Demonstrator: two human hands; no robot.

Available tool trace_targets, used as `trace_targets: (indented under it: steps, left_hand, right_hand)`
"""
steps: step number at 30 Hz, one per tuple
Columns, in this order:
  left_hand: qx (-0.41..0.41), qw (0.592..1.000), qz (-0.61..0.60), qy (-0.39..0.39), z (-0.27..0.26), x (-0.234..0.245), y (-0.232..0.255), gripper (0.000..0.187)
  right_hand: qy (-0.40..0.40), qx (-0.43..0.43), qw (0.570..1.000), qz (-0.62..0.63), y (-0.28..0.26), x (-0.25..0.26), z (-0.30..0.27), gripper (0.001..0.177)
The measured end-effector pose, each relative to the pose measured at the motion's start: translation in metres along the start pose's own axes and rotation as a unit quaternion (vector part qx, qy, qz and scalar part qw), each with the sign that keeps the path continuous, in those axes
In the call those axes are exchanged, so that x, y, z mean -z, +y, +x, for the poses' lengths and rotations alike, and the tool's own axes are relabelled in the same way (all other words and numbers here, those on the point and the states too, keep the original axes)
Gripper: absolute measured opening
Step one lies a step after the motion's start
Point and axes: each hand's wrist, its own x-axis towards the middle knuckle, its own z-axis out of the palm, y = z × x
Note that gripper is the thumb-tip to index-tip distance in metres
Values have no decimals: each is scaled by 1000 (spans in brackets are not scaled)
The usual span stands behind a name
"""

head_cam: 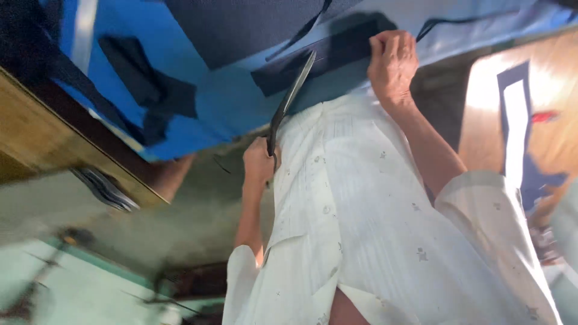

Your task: The person uses large shears to cut a long strip of dark blue fabric laid out on a blue worktable. They periodically lift and reposition the cut fabric pieces to continue cutting along the marked lines.

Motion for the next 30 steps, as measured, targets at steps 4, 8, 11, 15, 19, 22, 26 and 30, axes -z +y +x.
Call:
trace_targets:
  steps: [4, 8, 11, 15, 19, 22, 26, 30]
  left_hand:
    - [-94, 989, 106, -50, 30, 59, -51, 13]
    - [-180, 969, 152, -78, 64, 98, -45, 24]
    - [-198, 961, 148, -123, 86, 106, -24, 27]
    - [-252, 953, 93, -140, 105, 101, 2, 31]
    - [-274, 948, 63, -150, 106, 113, 28, 33]
    - [-265, 952, 91, -124, 104, 120, 20, 33]
    - [-243, 962, 81, -89, 99, 130, 2, 25]
    - [-144, 986, 80, -15, 94, 133, -24, 37]
  right_hand:
    - [64, -147, 980, -122, 28, 3, -26, 10]
    - [175, -312, 926, -118, 15, 28, -70, 34]
    - [202, -297, 931, -65, -30, 40, -73, 49]
    - [182, -202, 962, 28, -74, 16, -67, 23]
    - [132, -226, 964, 44, -80, -8, -54, 23]
    - [91, -341, 936, -10, -69, -20, -38, 58]
    - [118, -267, 956, 4, -75, -10, -25, 20]
    - [105, -235, 943, 212, -95, 3, -54, 13]
